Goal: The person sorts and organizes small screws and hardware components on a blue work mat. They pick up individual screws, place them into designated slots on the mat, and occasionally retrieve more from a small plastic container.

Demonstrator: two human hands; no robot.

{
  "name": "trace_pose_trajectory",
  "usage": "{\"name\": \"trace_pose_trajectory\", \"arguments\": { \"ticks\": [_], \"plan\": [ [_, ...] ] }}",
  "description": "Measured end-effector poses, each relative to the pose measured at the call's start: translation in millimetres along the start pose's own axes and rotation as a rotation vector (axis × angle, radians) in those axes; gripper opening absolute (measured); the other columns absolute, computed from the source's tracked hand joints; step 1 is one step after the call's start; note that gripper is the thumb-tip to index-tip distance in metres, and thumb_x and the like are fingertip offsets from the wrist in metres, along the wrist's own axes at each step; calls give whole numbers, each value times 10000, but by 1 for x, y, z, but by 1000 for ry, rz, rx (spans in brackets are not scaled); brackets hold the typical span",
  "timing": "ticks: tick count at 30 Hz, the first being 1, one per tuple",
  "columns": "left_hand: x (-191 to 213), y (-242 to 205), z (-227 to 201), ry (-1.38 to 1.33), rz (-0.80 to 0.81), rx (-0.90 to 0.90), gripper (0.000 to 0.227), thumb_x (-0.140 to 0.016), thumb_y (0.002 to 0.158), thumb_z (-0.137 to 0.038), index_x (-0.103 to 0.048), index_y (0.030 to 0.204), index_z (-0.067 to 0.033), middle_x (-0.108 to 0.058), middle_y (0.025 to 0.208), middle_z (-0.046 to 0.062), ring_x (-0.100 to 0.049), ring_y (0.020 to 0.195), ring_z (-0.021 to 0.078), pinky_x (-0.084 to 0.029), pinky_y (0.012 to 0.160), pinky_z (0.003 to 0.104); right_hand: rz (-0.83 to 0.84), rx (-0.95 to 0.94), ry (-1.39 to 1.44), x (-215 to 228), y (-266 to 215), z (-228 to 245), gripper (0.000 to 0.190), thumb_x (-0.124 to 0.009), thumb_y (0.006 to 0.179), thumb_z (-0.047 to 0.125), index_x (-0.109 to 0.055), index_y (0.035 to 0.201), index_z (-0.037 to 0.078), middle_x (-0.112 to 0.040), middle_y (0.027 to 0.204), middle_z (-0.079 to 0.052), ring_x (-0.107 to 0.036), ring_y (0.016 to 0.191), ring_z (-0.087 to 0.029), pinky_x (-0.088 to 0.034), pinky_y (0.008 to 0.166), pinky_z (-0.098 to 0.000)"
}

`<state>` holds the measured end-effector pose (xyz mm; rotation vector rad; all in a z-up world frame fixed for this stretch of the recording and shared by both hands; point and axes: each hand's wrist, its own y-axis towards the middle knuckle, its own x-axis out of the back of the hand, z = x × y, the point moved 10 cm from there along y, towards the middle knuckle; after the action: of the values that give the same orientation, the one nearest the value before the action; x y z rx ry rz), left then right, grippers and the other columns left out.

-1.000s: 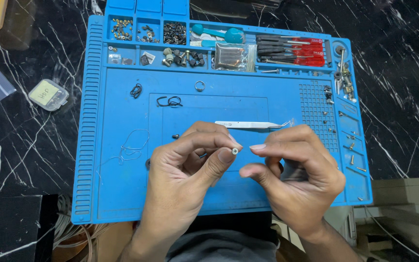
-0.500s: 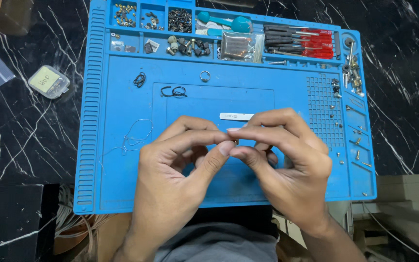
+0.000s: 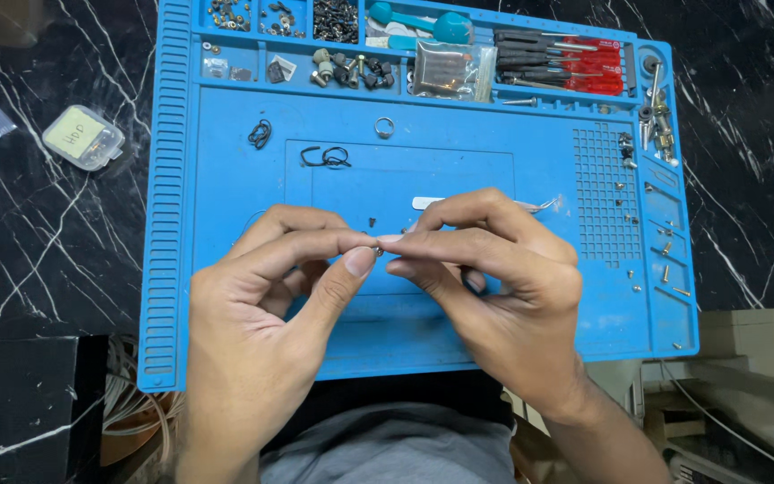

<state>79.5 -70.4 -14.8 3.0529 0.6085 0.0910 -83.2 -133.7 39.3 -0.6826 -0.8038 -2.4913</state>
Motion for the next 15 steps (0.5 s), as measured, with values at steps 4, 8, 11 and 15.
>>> {"name": "trace_pose_trajectory", "arguments": {
  "ticks": [4,8,11,15],
  "plan": [
    [1,-1,-1,15,-7,-16,102,-812,1052,-96,-880,1100,-36,-787,1083,74,-731,873,108,-553,685,224,2,6,19,-2,0,1,130,-889,1045,42,-862,1143,124,-793,1084,-99,-710,882,-160,-497,698,-267],
    [-3,-1,-1,113,14,-18,129,-792,1063,-147,-906,1107,-104,-792,1059,30,-718,898,86,-535,683,213,21,18,48,-4,-2,1,165,-845,1071,-15,-848,1190,99,-774,1117,-129,-764,946,-201,-589,807,-278],
    [-8,-1,-2,126,33,-38,136,-779,1072,-147,-902,1113,-107,-790,1057,22,-727,916,94,-551,698,224,11,27,19,-2,0,1,123,-844,1062,-17,-852,1148,71,-767,1091,-131,-735,910,-198,-547,760,-282],
    [-15,-2,-5,126,72,-63,159,-752,1085,-141,-902,1121,-101,-787,1063,24,-725,917,103,-551,708,233,-18,26,-22,3,-2,-2,61,-865,1044,38,-850,1092,73,-772,1045,-110,-701,875,-177,-482,712,-281]
  ]
}}
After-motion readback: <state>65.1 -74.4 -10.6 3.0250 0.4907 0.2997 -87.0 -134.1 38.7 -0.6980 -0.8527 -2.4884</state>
